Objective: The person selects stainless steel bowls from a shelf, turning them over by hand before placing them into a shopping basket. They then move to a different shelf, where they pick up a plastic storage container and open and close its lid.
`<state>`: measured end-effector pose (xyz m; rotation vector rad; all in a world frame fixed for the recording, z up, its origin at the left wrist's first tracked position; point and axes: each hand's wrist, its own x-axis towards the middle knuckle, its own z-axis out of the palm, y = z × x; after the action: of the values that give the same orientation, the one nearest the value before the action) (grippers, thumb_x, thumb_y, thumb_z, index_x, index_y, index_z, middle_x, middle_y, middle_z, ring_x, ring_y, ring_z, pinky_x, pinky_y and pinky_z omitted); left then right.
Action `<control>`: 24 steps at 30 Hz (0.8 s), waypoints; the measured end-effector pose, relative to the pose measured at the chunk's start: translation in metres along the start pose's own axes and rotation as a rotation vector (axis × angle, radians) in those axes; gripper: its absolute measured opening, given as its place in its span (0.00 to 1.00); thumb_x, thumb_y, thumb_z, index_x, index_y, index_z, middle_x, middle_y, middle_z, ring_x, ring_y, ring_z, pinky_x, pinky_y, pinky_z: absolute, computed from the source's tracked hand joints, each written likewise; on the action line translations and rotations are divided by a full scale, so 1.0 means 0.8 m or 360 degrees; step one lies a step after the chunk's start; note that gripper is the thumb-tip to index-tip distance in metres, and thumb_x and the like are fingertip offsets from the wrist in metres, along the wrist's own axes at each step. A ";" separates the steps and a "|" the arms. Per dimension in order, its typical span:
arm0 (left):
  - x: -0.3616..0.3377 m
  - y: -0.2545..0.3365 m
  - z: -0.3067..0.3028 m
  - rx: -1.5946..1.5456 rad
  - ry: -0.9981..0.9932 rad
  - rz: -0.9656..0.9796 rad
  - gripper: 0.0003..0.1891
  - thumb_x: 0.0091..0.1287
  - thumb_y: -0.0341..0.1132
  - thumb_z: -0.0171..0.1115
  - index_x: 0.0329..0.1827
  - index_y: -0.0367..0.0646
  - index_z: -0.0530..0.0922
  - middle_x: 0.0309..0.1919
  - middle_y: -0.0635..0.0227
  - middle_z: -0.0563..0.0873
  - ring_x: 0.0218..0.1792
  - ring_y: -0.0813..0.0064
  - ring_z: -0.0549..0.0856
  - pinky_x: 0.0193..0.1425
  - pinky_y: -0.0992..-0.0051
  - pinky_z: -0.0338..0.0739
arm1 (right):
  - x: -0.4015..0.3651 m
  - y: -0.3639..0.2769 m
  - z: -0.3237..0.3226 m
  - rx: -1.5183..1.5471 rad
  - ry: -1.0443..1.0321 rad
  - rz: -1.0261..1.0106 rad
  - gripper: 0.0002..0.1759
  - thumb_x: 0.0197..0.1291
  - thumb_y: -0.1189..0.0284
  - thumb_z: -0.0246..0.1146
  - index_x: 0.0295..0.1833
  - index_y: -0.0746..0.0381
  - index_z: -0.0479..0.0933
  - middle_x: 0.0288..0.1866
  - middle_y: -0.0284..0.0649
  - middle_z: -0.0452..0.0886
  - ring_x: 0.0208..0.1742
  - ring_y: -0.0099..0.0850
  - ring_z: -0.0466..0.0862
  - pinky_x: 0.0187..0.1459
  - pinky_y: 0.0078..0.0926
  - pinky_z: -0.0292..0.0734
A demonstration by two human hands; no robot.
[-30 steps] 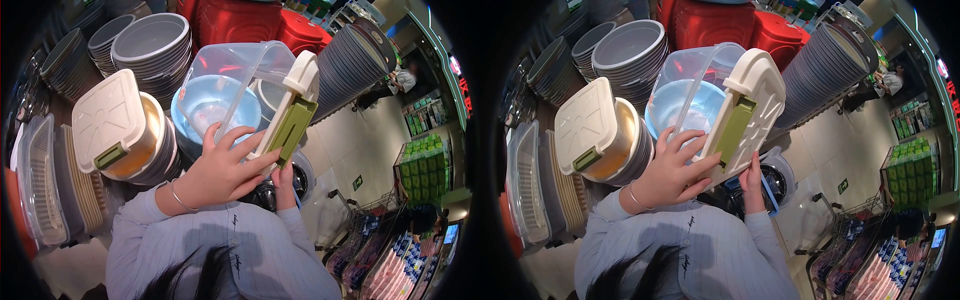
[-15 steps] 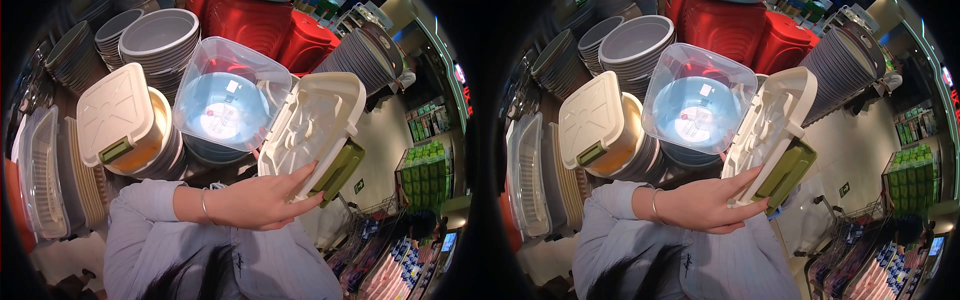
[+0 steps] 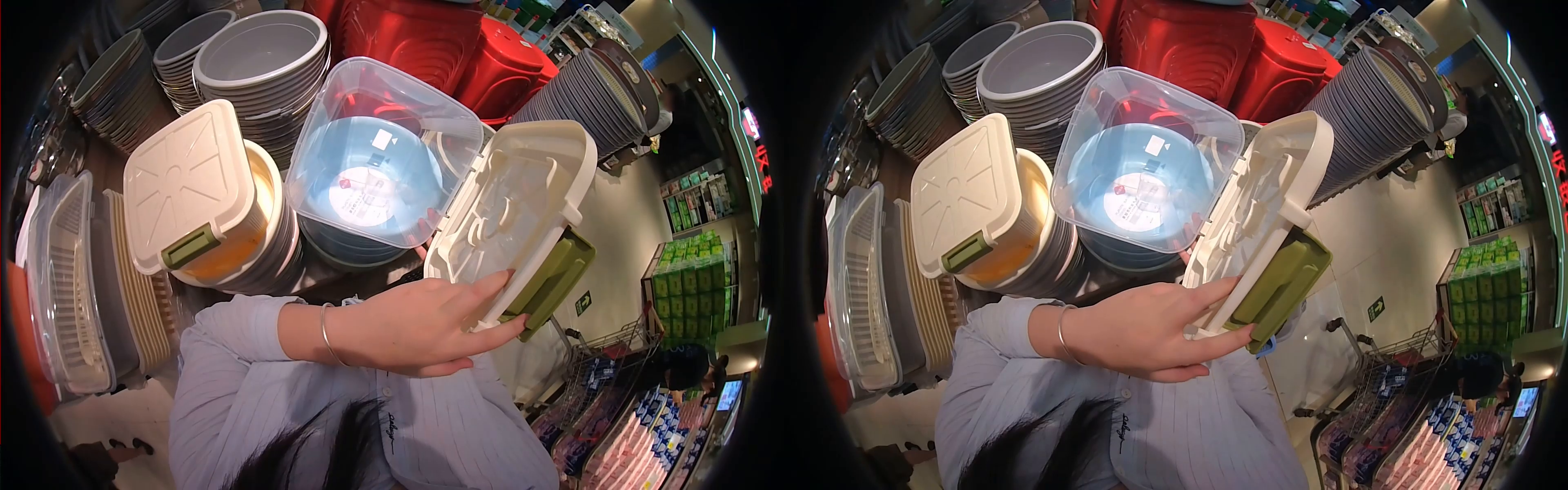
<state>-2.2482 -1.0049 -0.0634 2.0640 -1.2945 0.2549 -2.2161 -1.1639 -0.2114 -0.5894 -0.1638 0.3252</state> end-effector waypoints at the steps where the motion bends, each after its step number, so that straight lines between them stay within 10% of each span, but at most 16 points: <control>1: -0.001 -0.001 -0.001 0.0012 0.0001 -0.0003 0.27 0.57 0.40 0.59 0.61 0.48 0.65 0.55 0.37 0.63 0.26 0.61 0.78 0.35 0.69 0.75 | -0.013 0.026 0.010 0.0001 -0.0006 -0.0001 0.32 0.65 0.60 0.50 0.70 0.54 0.48 0.70 0.45 0.53 0.69 0.35 0.57 0.67 0.39 0.58; 10: -0.022 -0.001 -0.035 0.0211 0.0100 -0.0207 0.35 0.45 0.37 0.64 0.62 0.51 0.66 0.56 0.48 0.67 0.36 0.66 0.78 0.43 0.74 0.72 | 0.045 0.007 0.005 0.0007 -0.0073 -0.0027 0.32 0.65 0.60 0.50 0.71 0.53 0.47 0.70 0.45 0.51 0.69 0.35 0.56 0.67 0.39 0.57; 15: -0.048 -0.008 -0.045 0.0127 0.0120 -0.0359 0.32 0.46 0.35 0.63 0.59 0.49 0.67 0.57 0.49 0.67 0.42 0.62 0.77 0.46 0.70 0.72 | 0.063 0.026 -0.052 -0.0292 0.0131 0.0092 0.23 0.67 0.61 0.49 0.61 0.64 0.61 0.58 0.41 0.70 0.59 0.30 0.70 0.60 0.30 0.65; 24: -0.116 -0.037 -0.051 0.0094 0.0887 -0.0806 0.30 0.47 0.32 0.70 0.54 0.42 0.66 0.61 0.49 0.64 0.59 0.52 0.68 0.60 0.64 0.65 | 0.071 0.028 -0.036 -0.0725 0.0341 0.0044 0.23 0.65 0.61 0.54 0.58 0.65 0.62 0.53 0.41 0.73 0.54 0.27 0.75 0.53 0.24 0.70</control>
<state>-2.2603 -0.9041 -0.0912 2.0823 -0.4225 0.5859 -2.1614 -1.1417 -0.2443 -1.0725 -0.0209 0.2494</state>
